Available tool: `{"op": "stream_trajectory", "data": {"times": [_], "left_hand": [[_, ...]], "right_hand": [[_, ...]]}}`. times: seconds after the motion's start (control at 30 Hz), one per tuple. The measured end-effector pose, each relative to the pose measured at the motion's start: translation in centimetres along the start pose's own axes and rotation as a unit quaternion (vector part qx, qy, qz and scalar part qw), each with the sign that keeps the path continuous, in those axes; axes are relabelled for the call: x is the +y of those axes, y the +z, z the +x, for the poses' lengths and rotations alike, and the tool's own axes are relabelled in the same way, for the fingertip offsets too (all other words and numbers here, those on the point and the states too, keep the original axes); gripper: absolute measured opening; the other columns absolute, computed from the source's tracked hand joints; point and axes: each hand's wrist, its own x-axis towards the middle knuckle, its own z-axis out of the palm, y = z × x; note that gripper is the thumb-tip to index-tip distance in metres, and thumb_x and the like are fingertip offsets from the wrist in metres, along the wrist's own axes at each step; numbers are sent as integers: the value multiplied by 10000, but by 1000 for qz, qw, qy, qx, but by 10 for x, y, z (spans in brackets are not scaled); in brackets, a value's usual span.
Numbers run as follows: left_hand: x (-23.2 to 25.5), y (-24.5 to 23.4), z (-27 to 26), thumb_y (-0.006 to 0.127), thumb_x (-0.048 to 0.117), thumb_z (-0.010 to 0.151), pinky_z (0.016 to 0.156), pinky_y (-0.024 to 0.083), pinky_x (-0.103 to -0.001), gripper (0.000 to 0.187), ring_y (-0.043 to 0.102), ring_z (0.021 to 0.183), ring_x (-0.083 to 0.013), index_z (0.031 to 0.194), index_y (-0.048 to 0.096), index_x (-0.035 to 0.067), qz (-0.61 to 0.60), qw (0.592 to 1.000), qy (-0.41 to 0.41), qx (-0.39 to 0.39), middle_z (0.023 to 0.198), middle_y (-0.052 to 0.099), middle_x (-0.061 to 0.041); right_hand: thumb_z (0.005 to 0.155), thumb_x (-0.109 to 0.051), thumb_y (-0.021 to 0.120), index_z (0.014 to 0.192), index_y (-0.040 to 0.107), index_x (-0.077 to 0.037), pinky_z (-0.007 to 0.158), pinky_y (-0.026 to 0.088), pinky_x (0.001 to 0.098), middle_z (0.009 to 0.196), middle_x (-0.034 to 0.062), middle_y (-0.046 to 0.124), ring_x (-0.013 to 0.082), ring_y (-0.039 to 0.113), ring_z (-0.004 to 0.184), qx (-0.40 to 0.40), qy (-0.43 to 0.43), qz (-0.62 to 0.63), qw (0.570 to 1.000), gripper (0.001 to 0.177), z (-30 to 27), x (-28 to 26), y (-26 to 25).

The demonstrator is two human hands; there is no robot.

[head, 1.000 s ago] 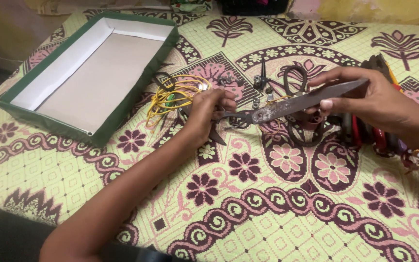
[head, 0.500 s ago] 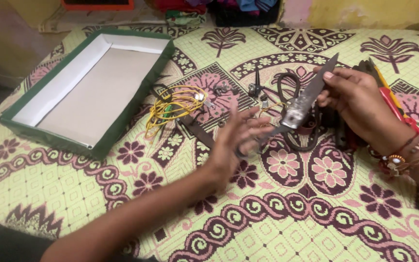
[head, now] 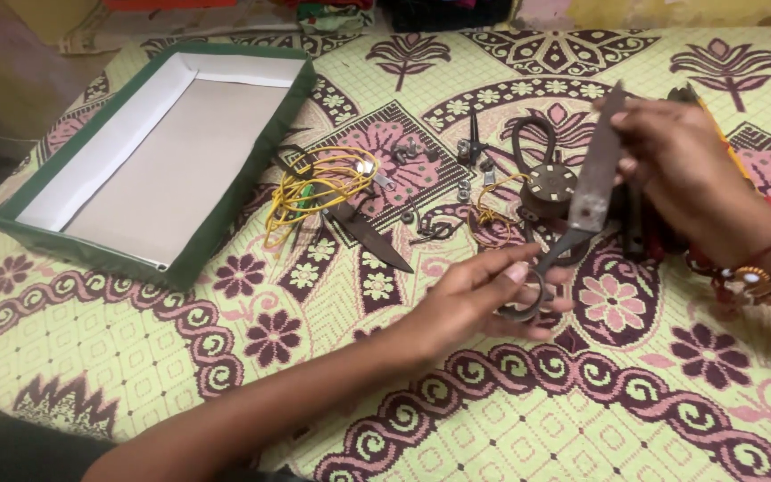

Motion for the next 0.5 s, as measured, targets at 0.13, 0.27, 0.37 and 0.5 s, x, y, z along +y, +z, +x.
{"op": "stream_trajectory", "data": {"times": [0.13, 0.27, 0.37, 0.5], "left_hand": [[3, -16, 3, 450, 232, 1114, 892, 616, -338, 531, 725, 1064, -322, 1535, 428, -90, 117, 993, -12, -12, 1236, 672, -246], [5, -10, 3, 555, 144, 1052, 792, 634, -317, 466, 737, 934, -294, 1450, 503, -94, 150, 988, -41, -7, 1133, 721, -228], [7, -1, -1, 551, 123, 1038, 754, 648, -296, 412, 764, 889, -265, 1395, 528, -83, 152, 987, -54, 6, 1053, 731, -201], [19, -6, -3, 564, 124, 1000, 650, 633, -255, 314, 726, 727, -180, 1256, 638, -40, 210, 970, -65, 100, 917, 741, -134]], "right_hand": [[1016, -78, 542, 1366, 576, 30, 621, 431, 203, 933, 33, 599, 65, 533, 738, 1, -33, -65, 997, 368, 7, -26, -5], [1036, -102, 516, 1389, 592, 22, 613, 418, 214, 896, 22, 567, 67, 484, 697, -46, -5, -90, 995, 381, 0, -41, -4], [1086, -169, 469, 1351, 613, 38, 618, 429, 217, 855, 25, 540, 79, 493, 702, -92, -2, -81, 992, 365, -5, -47, 2], [1139, -233, 383, 1370, 585, 20, 684, 488, 217, 887, 31, 589, 82, 530, 741, -100, -38, -9, 994, 398, -16, -57, 14]]}}
